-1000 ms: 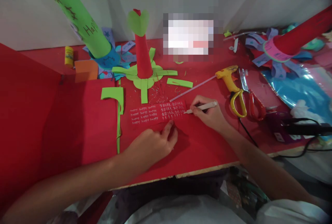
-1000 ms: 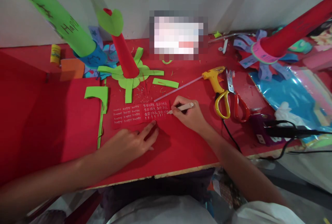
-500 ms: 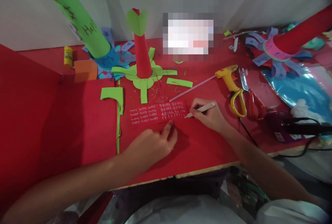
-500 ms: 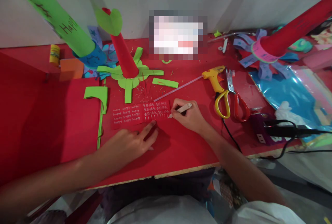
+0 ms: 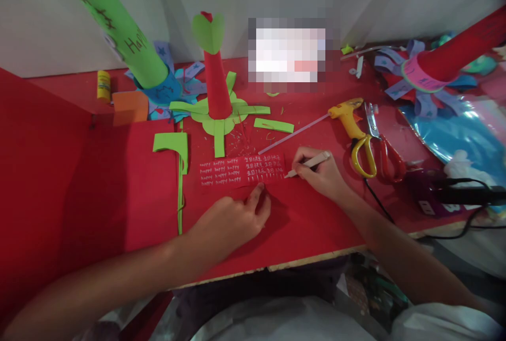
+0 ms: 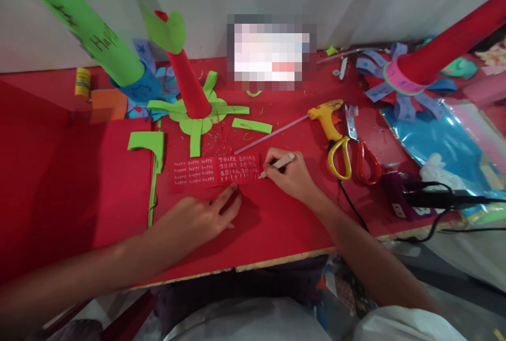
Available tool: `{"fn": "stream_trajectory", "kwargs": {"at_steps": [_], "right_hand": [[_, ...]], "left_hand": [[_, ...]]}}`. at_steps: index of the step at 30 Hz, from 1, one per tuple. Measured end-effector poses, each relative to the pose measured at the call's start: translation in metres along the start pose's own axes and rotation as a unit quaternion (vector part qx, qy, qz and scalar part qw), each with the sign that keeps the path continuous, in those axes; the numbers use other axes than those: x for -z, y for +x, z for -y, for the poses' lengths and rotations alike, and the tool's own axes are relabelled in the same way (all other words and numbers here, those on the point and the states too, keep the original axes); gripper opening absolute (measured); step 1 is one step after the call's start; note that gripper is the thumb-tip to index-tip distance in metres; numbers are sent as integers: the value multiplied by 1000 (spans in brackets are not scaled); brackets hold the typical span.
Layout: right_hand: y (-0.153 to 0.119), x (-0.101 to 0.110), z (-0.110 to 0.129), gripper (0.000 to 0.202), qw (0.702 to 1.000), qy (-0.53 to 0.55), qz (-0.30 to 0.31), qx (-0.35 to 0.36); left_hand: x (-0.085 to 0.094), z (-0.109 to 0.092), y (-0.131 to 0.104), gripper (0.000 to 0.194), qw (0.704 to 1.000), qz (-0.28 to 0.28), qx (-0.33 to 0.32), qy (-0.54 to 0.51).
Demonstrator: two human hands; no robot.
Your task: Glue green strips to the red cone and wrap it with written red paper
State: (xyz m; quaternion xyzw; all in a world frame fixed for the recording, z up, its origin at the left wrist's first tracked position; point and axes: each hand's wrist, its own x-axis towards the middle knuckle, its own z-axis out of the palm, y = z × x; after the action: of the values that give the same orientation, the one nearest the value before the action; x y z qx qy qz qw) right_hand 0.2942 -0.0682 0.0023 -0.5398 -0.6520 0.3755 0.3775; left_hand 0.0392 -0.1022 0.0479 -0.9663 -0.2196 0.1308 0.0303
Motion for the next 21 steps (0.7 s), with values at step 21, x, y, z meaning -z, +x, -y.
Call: {"fn": "stream_trajectory", "kwargs": {"at_steps": [21], "right_hand": [[-1, 1, -10, 21, 997, 12, -79, 13]], "left_hand": [[-10, 61, 15, 31, 985, -109, 135, -7]]}}
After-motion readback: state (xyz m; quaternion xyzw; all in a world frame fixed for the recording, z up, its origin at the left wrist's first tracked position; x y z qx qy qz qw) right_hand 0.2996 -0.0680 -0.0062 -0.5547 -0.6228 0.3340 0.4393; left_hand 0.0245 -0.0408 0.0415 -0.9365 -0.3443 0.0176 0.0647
